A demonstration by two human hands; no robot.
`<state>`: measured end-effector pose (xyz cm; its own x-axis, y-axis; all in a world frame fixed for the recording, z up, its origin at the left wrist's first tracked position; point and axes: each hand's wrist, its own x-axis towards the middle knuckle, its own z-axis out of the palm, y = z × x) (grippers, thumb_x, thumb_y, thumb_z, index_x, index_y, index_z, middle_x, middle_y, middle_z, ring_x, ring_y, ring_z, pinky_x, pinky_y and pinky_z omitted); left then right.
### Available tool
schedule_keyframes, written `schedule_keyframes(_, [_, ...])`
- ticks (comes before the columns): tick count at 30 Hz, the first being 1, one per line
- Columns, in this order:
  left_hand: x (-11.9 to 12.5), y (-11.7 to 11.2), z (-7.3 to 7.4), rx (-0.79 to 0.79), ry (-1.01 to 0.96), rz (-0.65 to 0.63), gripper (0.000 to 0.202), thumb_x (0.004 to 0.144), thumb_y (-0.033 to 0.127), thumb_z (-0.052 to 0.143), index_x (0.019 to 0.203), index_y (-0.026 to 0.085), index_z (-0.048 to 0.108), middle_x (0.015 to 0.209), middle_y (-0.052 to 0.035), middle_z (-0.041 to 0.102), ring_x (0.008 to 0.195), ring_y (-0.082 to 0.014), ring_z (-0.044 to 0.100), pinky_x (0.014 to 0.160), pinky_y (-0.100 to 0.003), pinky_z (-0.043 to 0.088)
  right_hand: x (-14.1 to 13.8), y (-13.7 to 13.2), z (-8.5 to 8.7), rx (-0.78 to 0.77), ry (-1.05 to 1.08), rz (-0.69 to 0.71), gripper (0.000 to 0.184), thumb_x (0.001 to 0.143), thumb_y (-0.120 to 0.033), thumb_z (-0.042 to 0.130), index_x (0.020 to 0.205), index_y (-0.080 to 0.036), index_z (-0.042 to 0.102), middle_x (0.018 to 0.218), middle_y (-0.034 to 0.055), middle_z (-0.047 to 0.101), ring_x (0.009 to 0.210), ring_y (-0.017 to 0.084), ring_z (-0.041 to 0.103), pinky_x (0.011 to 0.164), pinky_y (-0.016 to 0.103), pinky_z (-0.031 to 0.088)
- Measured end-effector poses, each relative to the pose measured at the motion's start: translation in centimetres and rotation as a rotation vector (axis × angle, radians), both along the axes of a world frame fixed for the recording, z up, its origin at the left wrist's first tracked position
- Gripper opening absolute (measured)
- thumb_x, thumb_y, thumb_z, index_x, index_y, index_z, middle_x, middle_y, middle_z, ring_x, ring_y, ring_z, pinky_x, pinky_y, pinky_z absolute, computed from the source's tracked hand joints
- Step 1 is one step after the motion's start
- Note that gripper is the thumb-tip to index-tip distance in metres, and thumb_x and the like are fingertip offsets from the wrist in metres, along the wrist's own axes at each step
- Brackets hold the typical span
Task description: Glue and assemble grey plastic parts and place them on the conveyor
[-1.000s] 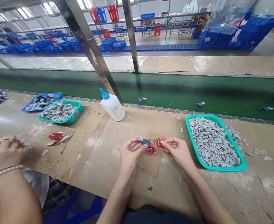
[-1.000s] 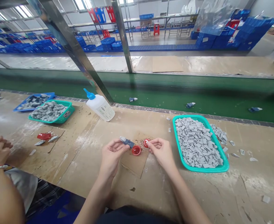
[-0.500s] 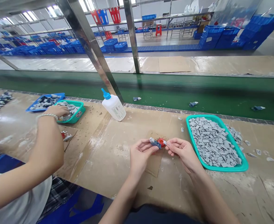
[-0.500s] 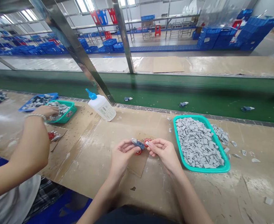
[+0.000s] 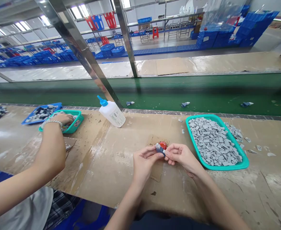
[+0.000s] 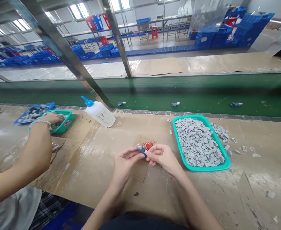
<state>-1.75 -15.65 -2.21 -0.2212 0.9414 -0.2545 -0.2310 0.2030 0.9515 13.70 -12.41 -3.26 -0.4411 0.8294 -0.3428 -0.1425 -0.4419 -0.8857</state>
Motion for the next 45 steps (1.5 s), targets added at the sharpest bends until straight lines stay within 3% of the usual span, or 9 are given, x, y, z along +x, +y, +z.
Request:
schedule_keyframes(6, [0.0,0.4,1.1,0.030,0.050,-0.157,0.029,0.059,0.015,0.079,0.086,0.014,0.072,0.091,-0.0076,0.073,0.087,-0.0244,0.069,0.079,-0.032,0.057,0.1,-0.2,0.3,-0.021,0.012,0.017,0.036,0.070,-0.043,0.071,0.084,-0.020,0.046,0.052,-0.0027,0.063,0.042,0.011,0.055,0.042,0.019,0.041])
schedule_keyframes(11, [-0.3,3.1,1.1,0.053,0.048,-0.350,0.045,0.063,0.018,0.077,0.106,0.014,0.065,0.104,-0.0107,0.070,0.099,-0.0256,0.065,0.093,-0.038,0.050,1.7,0.7,1.8,0.144,-0.148,-0.093,0.031,0.076,-0.047,0.063,0.080,-0.021,0.048,0.059,-0.0005,0.064,0.049,0.014,0.058,0.048,0.024,0.044])
schedule_keyframes(16, [-1.3,9.4,-0.7,0.272,0.412,-0.301,0.036,0.083,0.023,0.056,0.118,0.015,0.055,0.113,-0.0121,0.065,0.109,-0.0219,0.059,0.095,-0.037,0.046,6.9,3.2,1.4,0.477,-0.953,-0.568,0.020,0.081,-0.040,0.056,0.085,-0.022,0.063,0.085,0.0048,0.068,0.071,0.020,0.062,0.064,0.032,0.043])
schedule_keyframes(20, [-1.9,16.1,-1.8,0.387,0.852,-0.309,0.037,0.085,0.010,0.039,0.119,0.015,0.052,0.109,-0.0114,0.065,0.103,-0.0197,0.061,0.090,-0.036,0.047,8.6,4.6,-0.3,0.518,-1.340,-0.488,0.022,0.081,-0.037,0.057,0.086,-0.020,0.069,0.087,0.0097,0.066,0.077,0.024,0.061,0.064,0.032,0.039])
schedule_keyframes(25, [-0.7,23.3,-2.3,0.358,1.100,-0.331,0.040,0.080,0.004,0.043,0.116,0.015,0.057,0.107,-0.0131,0.065,0.103,-0.0255,0.058,0.090,-0.038,0.043,7.4,5.1,-1.1,0.481,-1.497,-0.450,0.023,0.083,-0.035,0.054,0.090,-0.021,0.070,0.089,0.0115,0.063,0.074,0.025,0.059,0.058,0.032,0.034])
schedule_keyframes(30, [1.7,28.0,-3.0,0.302,1.262,-0.384,0.040,0.083,0.010,0.047,0.123,0.010,0.053,0.107,-0.0186,0.065,0.104,-0.0300,0.056,0.088,-0.039,0.040,7.3,5.0,-1.1,0.605,-1.407,-0.502,0.018,0.081,-0.028,0.051,0.080,-0.021,0.068,0.083,0.0091,0.064,0.073,0.022,0.059,0.060,0.031,0.035])
schedule_keyframes(34, [3.1,29.4,-3.2,0.294,1.336,-0.425,0.032,0.088,0.024,0.048,0.115,0.010,0.058,0.102,-0.0185,0.065,0.103,-0.0303,0.054,0.088,-0.039,0.038,7.4,4.7,-0.5,0.567,-1.171,-0.564,0.013,0.077,-0.027,0.055,0.082,-0.021,0.066,0.073,0.0039,0.065,0.067,0.020,0.060,0.062,0.030,0.041])
schedule_keyframes(38, [3.9,29.2,-2.9,0.307,1.366,-0.484,0.017,0.078,0.020,0.062,0.088,0.007,0.065,0.101,-0.0204,0.061,0.110,-0.0327,0.046,0.090,-0.041,0.036,7.2,3.8,0.8,0.587,-0.814,-0.546,0.029,0.080,-0.033,0.057,0.106,-0.023,0.065,0.088,0.0052,0.067,0.069,0.018,0.061,0.065,0.031,0.049])
schedule_keyframes(45, [3.8,25.0,-0.4,0.422,1.204,-0.493,0.016,0.080,0.010,0.055,0.095,0.013,0.060,0.102,-0.0129,0.063,0.103,-0.0241,0.053,0.090,-0.037,0.041,3.9,1.3,1.9,0.378,-0.400,-0.485,0.018,0.069,-0.040,0.071,0.074,-0.023,0.071,0.077,0.0043,0.071,0.073,0.023,0.066,0.072,0.036,0.053])
